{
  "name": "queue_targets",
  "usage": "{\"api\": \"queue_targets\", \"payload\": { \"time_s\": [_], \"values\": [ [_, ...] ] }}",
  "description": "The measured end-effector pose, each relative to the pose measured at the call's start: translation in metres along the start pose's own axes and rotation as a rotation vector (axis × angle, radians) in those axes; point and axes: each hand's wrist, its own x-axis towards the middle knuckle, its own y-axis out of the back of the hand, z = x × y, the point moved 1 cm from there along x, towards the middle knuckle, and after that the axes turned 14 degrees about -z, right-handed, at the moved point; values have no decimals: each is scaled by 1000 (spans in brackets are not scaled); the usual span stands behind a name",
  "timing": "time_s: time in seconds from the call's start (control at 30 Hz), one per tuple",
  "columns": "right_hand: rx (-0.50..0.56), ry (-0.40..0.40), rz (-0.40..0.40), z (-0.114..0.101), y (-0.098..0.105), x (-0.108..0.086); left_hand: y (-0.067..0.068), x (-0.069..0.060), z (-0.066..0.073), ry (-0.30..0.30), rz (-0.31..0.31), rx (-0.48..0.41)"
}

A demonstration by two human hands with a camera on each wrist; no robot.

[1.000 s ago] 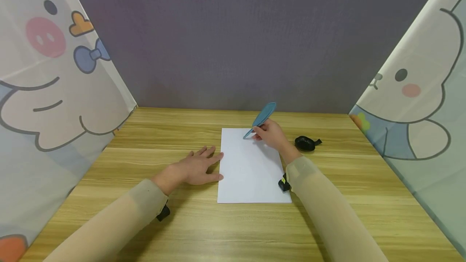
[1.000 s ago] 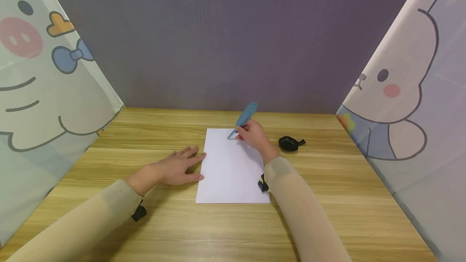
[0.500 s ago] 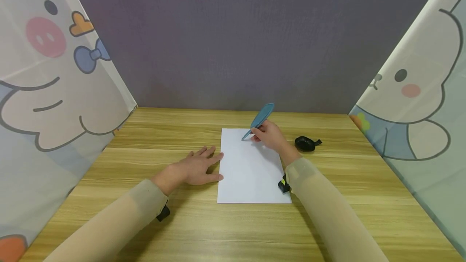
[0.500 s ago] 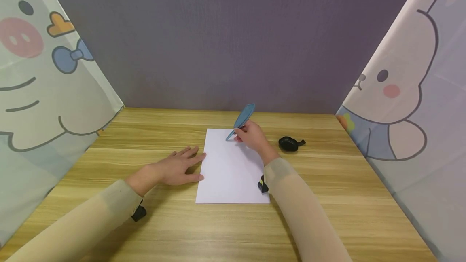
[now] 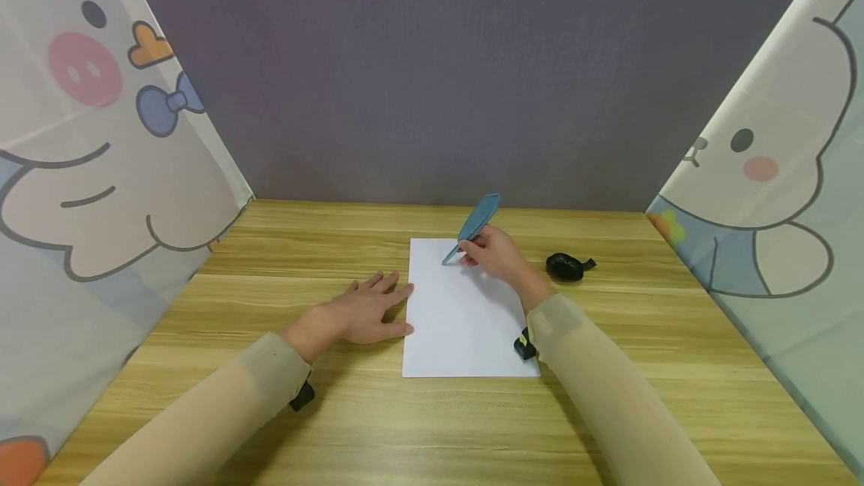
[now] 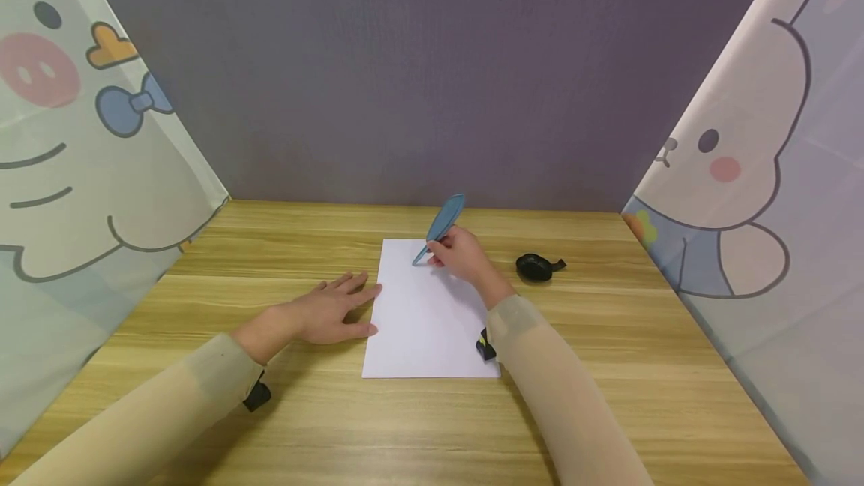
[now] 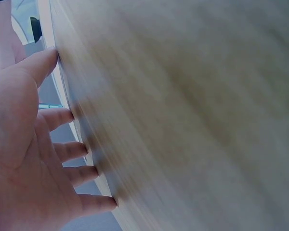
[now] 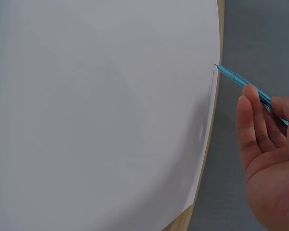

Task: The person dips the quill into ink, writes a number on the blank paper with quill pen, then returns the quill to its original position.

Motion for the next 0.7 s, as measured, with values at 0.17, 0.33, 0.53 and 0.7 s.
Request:
{"api": "queue_targets", "payload": {
  "time_s": [0.17, 0.33, 0.53, 0.7],
  "values": [
    [1, 3, -12, -1, -2, 0, 0, 0, 0, 6, -3, 2],
    [8, 5, -22, -3, -5, 0, 1, 0, 1, 5, -1, 3],
    [5, 30, -42, -6, -7, -1, 1, 0, 1, 8, 0, -3],
    [15, 43, -57, -7, -10, -1, 2, 0, 1, 13, -4, 3]
  ]
}}
